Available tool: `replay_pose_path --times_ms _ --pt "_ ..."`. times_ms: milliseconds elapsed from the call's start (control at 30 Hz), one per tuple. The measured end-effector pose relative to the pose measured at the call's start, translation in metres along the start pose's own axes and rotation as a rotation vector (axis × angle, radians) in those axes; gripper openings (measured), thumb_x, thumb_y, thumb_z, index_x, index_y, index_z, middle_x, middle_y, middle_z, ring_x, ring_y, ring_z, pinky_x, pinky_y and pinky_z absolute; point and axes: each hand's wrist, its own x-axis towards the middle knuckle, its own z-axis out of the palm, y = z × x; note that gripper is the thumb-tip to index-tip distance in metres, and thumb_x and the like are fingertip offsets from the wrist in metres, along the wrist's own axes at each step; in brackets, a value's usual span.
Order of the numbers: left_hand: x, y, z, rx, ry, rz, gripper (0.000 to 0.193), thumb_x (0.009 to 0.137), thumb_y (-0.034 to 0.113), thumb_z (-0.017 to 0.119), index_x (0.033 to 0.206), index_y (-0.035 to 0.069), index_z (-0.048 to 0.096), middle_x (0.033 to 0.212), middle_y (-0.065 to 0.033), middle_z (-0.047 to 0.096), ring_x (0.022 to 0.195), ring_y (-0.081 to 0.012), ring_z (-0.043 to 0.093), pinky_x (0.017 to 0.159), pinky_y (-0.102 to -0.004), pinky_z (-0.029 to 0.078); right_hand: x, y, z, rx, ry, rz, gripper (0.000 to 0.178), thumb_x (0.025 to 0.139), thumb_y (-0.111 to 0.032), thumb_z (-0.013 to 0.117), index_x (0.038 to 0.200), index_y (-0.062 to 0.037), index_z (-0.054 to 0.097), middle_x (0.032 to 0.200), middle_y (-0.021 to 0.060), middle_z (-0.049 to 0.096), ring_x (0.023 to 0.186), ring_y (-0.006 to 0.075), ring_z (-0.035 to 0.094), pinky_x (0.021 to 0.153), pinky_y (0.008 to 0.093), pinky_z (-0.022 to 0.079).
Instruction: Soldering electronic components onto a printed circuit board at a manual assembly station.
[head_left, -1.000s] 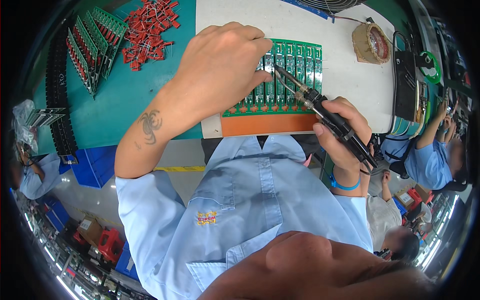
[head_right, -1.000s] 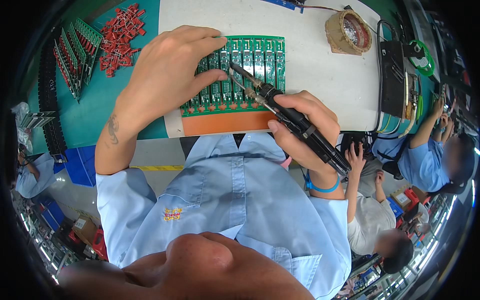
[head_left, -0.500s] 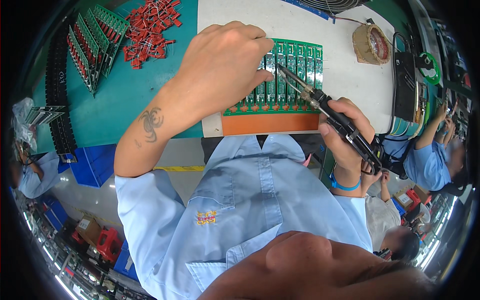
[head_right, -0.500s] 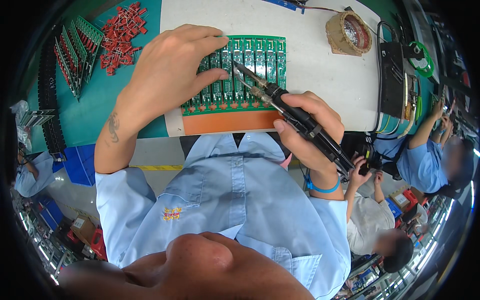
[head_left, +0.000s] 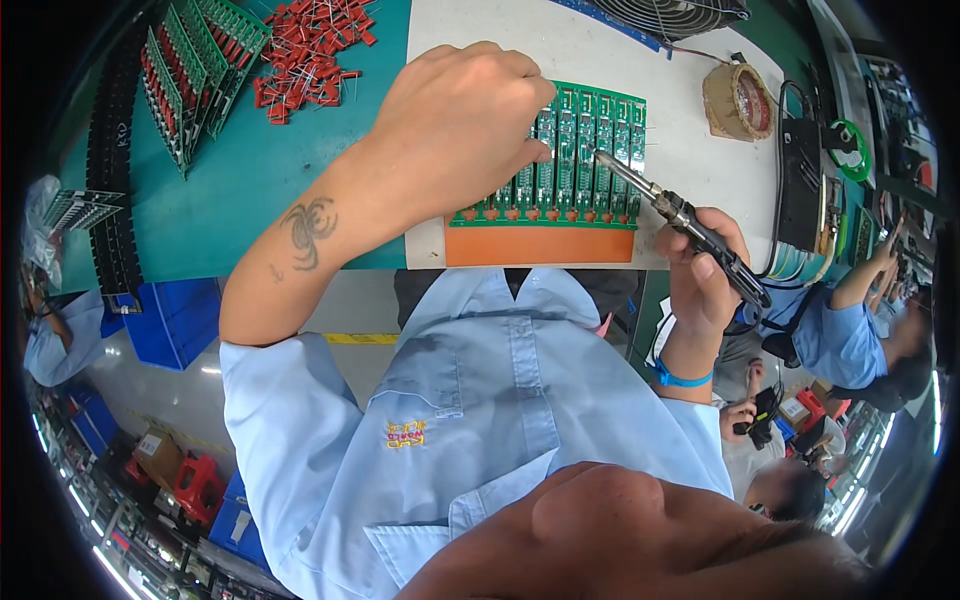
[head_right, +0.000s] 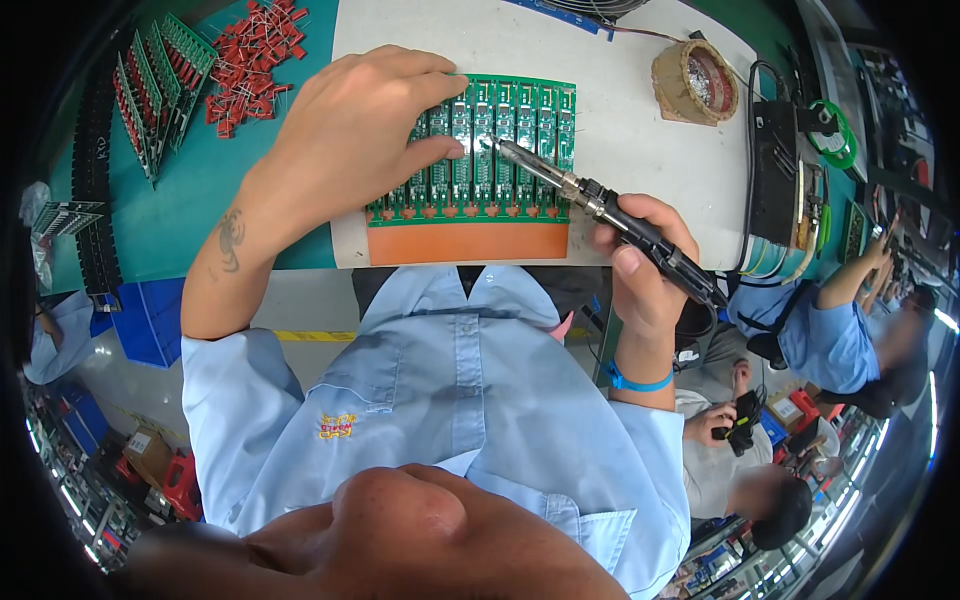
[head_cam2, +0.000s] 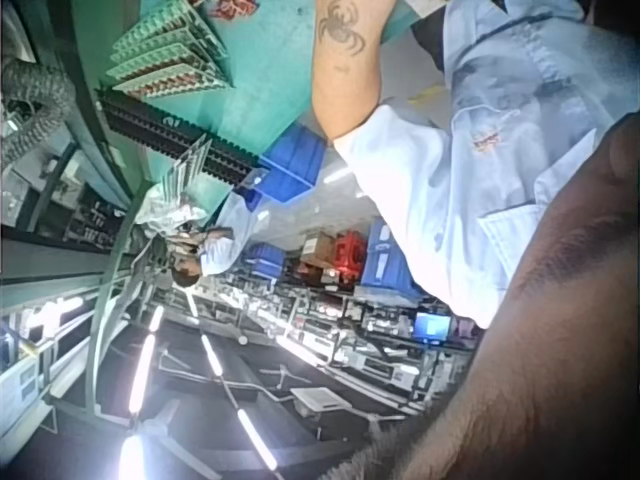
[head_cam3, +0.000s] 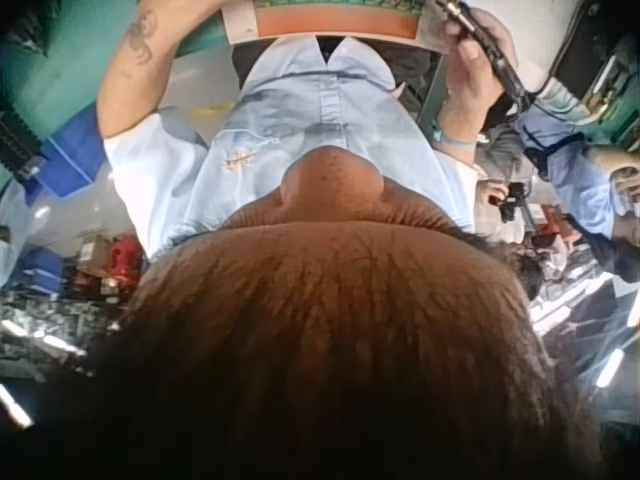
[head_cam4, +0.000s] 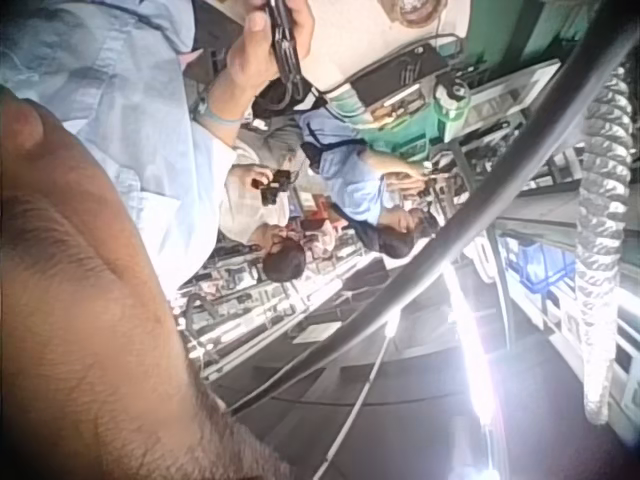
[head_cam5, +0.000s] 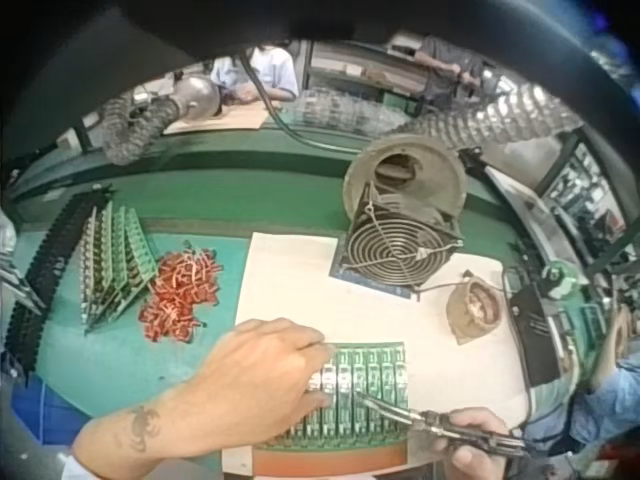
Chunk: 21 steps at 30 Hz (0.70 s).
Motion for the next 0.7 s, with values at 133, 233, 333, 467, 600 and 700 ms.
replay_pose_path --times_ms 133,233,333,467,600,700 --pt "0.0005 0.0001 -0.0003 -0.006 -0.013 0.002 0.019 0.075 0.015 0.088 0.084 0.002 0.076 0.087 -0.0079 0.074 0.083 -0.0284 0.072 0.082 -0.0404 0.057 0.0025 0.0012 -0.0018 0.107 -0.011 0.016 0.052 0.086 -0.01 0.071 0.133 0.0105 0.059 0.096 0.0188 0.072 0.084 0.0224 0.068 0.078 0.0347 0.056" --pt "0.0006 0.0007 0.0002 -0.008 -0.007 -0.004 0.019 0.075 0.015 0.088 0.084 0.002 0.076 0.087 -0.0084 0.074 0.083 -0.0289 0.072 0.081 -0.0405 0.057 0.0036 0.0027 -0.0044 0.12 -0.038 0.004 0.053 0.088 -0.011 0.07 0.134 0.0105 0.057 0.096 0.0192 0.072 0.084 0.0229 0.067 0.078 0.0361 0.055" --pt "0.0003 0.0004 0.0009 -0.01 0.001 -0.005 0.019 0.075 0.015 0.088 0.084 0.002 0.076 0.087 -0.0087 0.074 0.083 -0.0292 0.072 0.081 -0.0406 0.057 0.0042 0.0035 -0.0058 0.124 -0.05 0.0 0.053 0.089 -0.011 0.069 0.135 0.0104 0.057 0.096 0.0193 0.071 0.084 0.0231 0.067 0.078 0.0365 0.055" --pt "0.0001 0.0 0.0016 -0.016 0.018 0.002 0.019 0.075 0.015 0.088 0.084 0.002 0.076 0.087 -0.0089 0.074 0.083 -0.0294 0.072 0.08 -0.0408 0.056 0.005 0.0046 -0.007 0.12 -0.058 -0.001 0.052 0.09 -0.014 0.068 0.135 0.0099 0.057 0.095 0.0192 0.071 0.083 0.0229 0.066 0.077 0.0365 0.054" --pt "0.0002 -0.001 0.0013 -0.03 0.014 0.01 0.019 0.075 0.014 0.088 0.082 0.002 0.076 0.086 -0.0087 0.074 0.082 -0.0294 0.072 0.08 -0.0408 0.056 0.0042 0.0059 -0.0086 0.187 -0.042 0.028 0.05 0.097 -0.021 0.064 0.138 0.0061 0.058 0.093 0.0172 0.07 0.081 0.0214 0.063 0.075 0.0351 0.05" --pt "-0.0001 -0.0011 0.0021 -0.025 0.024 0.005 0.018 0.075 0.014 0.087 0.082 0.003 0.075 0.086 -0.0087 0.074 0.082 -0.0293 0.072 0.08 -0.0406 0.056 0.0082 0.007 -0.01 0.248 -0.088 0.037 0.048 0.102 -0.025 0.058 0.142 0.0009 0.058 0.093 0.0137 0.067 0.082 0.0193 0.056 0.075 0.0335 0.044"
